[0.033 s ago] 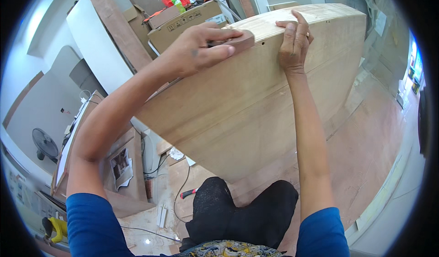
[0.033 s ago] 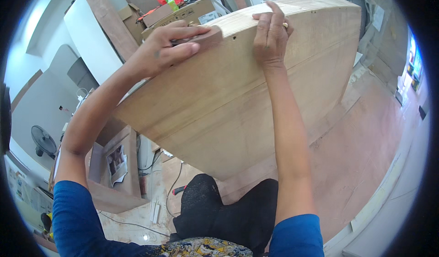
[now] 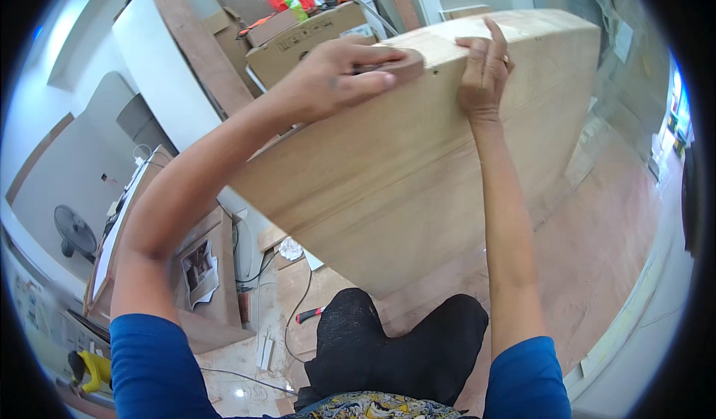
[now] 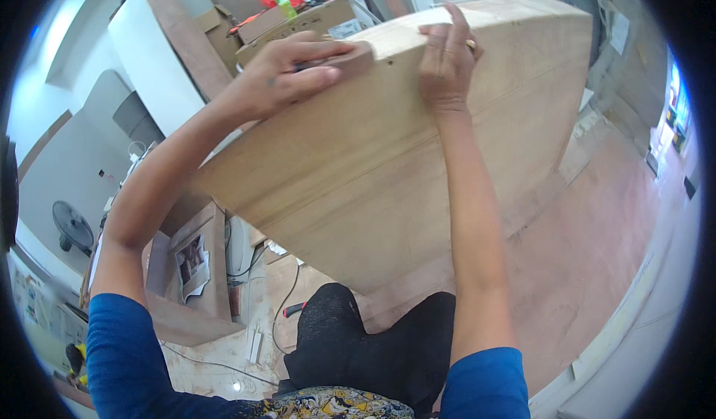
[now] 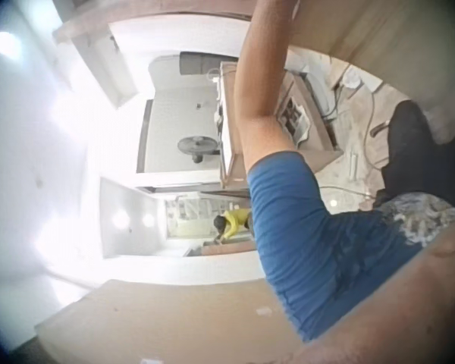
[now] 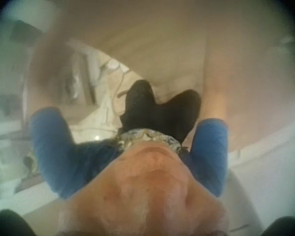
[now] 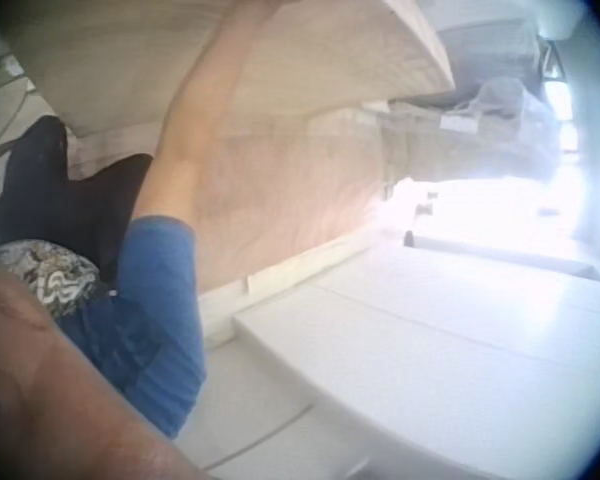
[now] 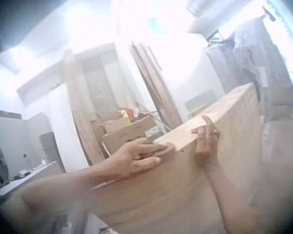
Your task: The person kneels on the floor and handles a large wooden panel, aligning it with another piece. They use a tape measure to measure the panel and a small tool to adjust or mark it. Another person in a green shirt works nearby on similar wooden components.
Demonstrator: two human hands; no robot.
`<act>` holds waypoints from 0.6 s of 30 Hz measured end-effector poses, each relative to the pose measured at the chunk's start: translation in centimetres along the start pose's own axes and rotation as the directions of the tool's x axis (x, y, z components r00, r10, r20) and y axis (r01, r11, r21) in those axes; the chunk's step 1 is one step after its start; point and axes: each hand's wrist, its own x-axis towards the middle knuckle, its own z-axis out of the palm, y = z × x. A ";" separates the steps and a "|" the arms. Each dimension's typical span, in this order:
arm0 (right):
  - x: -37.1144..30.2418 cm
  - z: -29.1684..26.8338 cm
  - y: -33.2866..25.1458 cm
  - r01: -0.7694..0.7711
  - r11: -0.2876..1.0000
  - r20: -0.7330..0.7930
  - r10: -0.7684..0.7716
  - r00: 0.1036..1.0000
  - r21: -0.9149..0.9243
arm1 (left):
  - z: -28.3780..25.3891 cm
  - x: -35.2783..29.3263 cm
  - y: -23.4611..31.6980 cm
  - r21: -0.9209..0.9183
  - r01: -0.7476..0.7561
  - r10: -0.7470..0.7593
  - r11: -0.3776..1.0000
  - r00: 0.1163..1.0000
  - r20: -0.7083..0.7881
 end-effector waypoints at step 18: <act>0.8 -1.7 0.9 -0.005 0.999 0.196 0.015 0.981 -0.053 | -6.8 -10.0 1.7 0.116 0.127 -0.127 0.985 0.992 -0.008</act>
